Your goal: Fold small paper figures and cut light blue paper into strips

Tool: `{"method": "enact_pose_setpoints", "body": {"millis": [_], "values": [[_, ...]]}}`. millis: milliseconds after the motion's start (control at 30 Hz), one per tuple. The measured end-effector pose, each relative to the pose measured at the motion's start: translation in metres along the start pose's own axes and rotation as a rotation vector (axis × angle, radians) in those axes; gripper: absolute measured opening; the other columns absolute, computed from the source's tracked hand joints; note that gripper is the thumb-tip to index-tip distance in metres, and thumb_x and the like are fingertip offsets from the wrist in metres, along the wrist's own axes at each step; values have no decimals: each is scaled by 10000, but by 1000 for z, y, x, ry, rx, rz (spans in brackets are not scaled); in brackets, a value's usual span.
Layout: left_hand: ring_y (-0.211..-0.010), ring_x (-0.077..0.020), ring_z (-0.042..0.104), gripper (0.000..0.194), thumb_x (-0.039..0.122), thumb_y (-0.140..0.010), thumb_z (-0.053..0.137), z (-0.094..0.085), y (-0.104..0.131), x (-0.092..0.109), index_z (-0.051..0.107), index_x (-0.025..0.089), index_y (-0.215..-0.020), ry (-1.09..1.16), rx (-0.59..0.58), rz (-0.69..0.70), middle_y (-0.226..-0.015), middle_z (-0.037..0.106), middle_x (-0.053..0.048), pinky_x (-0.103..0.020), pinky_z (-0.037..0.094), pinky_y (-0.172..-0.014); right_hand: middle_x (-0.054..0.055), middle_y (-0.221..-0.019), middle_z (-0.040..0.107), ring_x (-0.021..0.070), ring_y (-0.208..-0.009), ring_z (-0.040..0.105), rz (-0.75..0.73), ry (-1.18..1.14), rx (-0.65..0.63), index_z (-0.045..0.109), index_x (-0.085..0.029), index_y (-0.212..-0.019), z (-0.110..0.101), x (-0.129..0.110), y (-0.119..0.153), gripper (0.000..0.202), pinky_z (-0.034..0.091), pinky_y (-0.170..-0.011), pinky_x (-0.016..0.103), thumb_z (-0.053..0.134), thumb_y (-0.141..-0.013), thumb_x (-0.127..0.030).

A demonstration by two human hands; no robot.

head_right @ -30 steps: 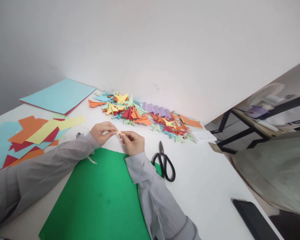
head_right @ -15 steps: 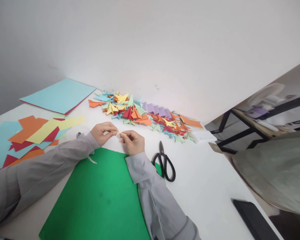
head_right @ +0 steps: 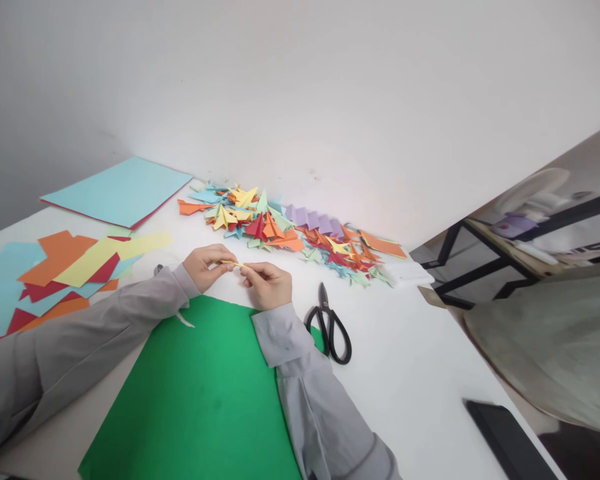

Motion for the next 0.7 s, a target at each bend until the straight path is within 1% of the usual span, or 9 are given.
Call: {"method": "enact_pose_setpoints", "body": {"millis": [167, 300, 467, 700], "values": [[-598, -95, 539, 117, 145, -706, 548, -2, -1, -3, 657, 122, -743, -28, 12, -30, -675, 598, -33, -209, 440, -568, -34, -466, 618, 92, -378, 525, -4, -63, 21, 677, -159, -722, -1, -1, -1, 209, 441, -414, 228, 728, -523, -197], [-614, -103, 549, 126, 143, -706, 542, -1, -1, -4, 659, 115, -740, -29, 2, -36, -693, 606, -46, -216, 441, -578, -36, -427, 597, 92, -370, 523, -7, -44, 32, 678, -160, -677, -1, -1, 0, 148, 430, -406, 221, 721, -539, -188], [-626, -109, 556, 123, 149, -705, 539, 0, 0, -5, 658, 130, -732, -31, -6, -34, -699, 609, -43, -221, 446, -585, -31, -428, 597, 90, -370, 523, 20, -44, 48, 673, -161, -629, -2, 3, 0, 109, 410, -397, 213, 726, -538, -189], [-642, -112, 567, 124, 158, -709, 537, 1, 0, -4, 657, 134, -730, -19, -25, -26, -705, 609, -45, -218, 455, -591, -28, -427, 596, 88, -380, 518, 39, -68, 5, 662, -163, -587, -1, 6, -2, 96, 414, -417, 217, 728, -535, -208]]}}
Point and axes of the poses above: each hand's wrist, its own y-axis away from the middle knuckle, its own z-axis out of the palm, x = y × z, the point moved 7 cm from there along -y, towards the middle knuckle
